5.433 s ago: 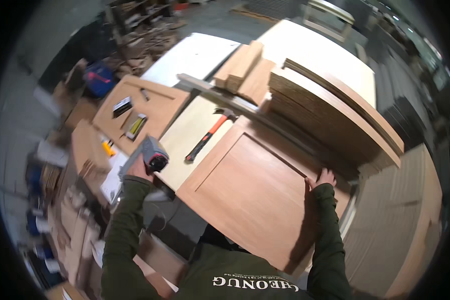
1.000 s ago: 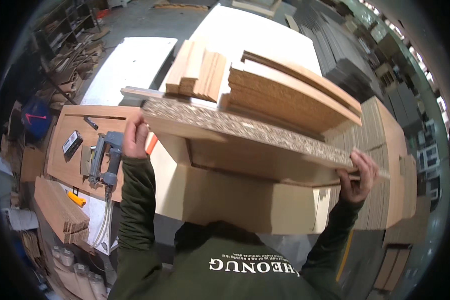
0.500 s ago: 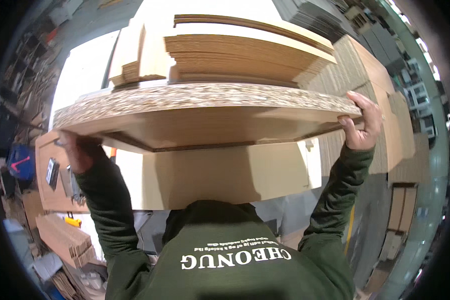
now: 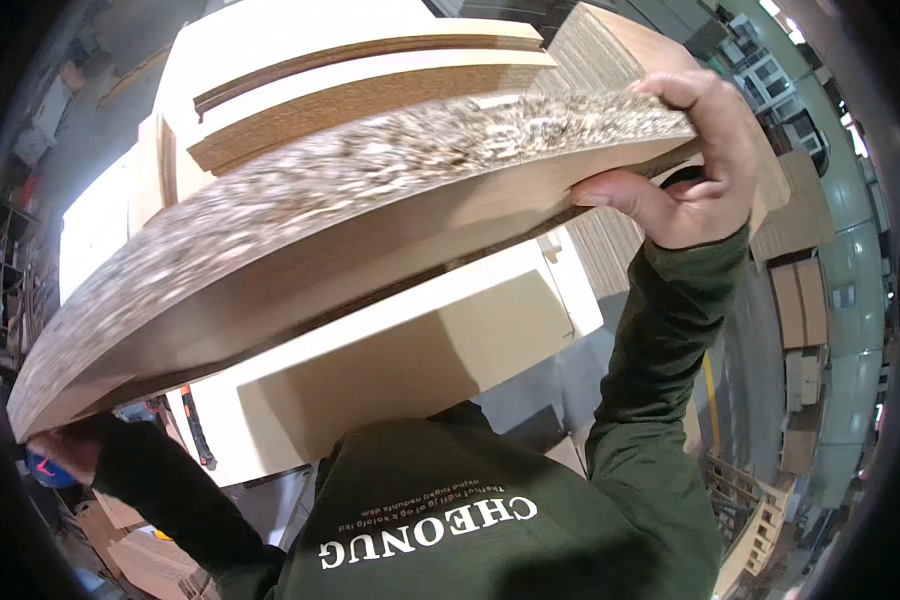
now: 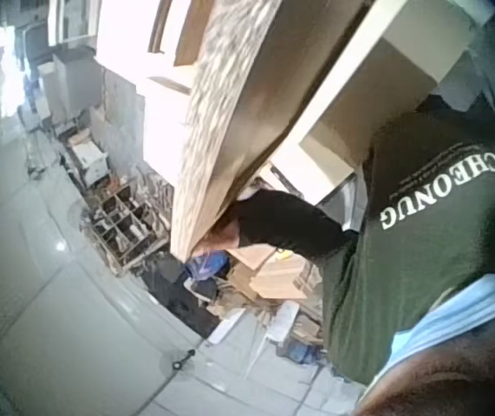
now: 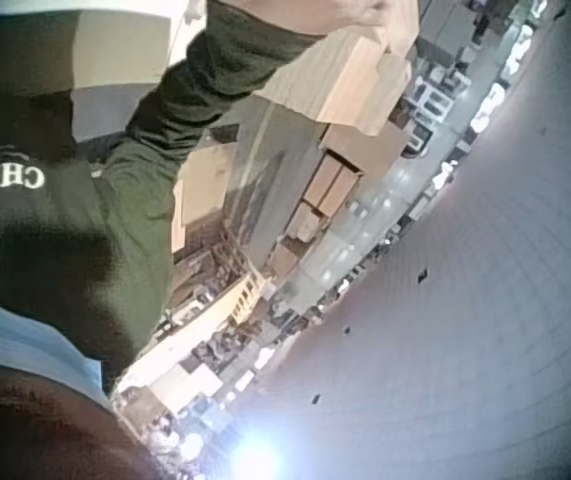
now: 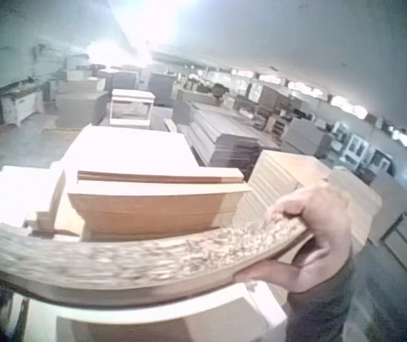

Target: The person is using a pneumatic nail gun and a hammer to assemble wooden panels for furniture.

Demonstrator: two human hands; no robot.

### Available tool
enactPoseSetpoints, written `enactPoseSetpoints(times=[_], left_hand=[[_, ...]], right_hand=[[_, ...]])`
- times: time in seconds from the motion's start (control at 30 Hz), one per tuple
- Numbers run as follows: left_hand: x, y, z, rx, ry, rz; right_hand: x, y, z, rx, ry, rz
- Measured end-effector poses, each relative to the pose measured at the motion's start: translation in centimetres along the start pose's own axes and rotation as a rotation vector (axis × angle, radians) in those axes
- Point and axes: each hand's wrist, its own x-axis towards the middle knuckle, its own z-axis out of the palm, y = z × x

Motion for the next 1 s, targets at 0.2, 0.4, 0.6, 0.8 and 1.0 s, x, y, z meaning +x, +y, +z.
enactPoseSetpoints(times=[0.2,0.4,0.6,0.8,1.0], left_hand=[[1.9,-8.1,-4.1,-0.009,-0.157,0.455],[2.2,-10.7,-5.3,0.293,-0.193,0.365],[2.4,-13.3,-6.5,0.306,-0.043,0.354],[3.9,-13.7,-8.6,0.651,-0.059,0.504],[1.9,-10.1,-5.5,1.629,-0.047,0.744]], right_hand=[[-4.0,0.8,3.6,-0.217,-0.146,0.027],[-4.7,0.4,4.2,-0.180,-0.113,0.090],[-3.5,2.1,-1.1,-0.062,0.046,0.126],[-2.0,3.0,-1.9,-0.013,0.656,0.307],[-10.9,9.5,5.5,0.801,0.501,0.966]])
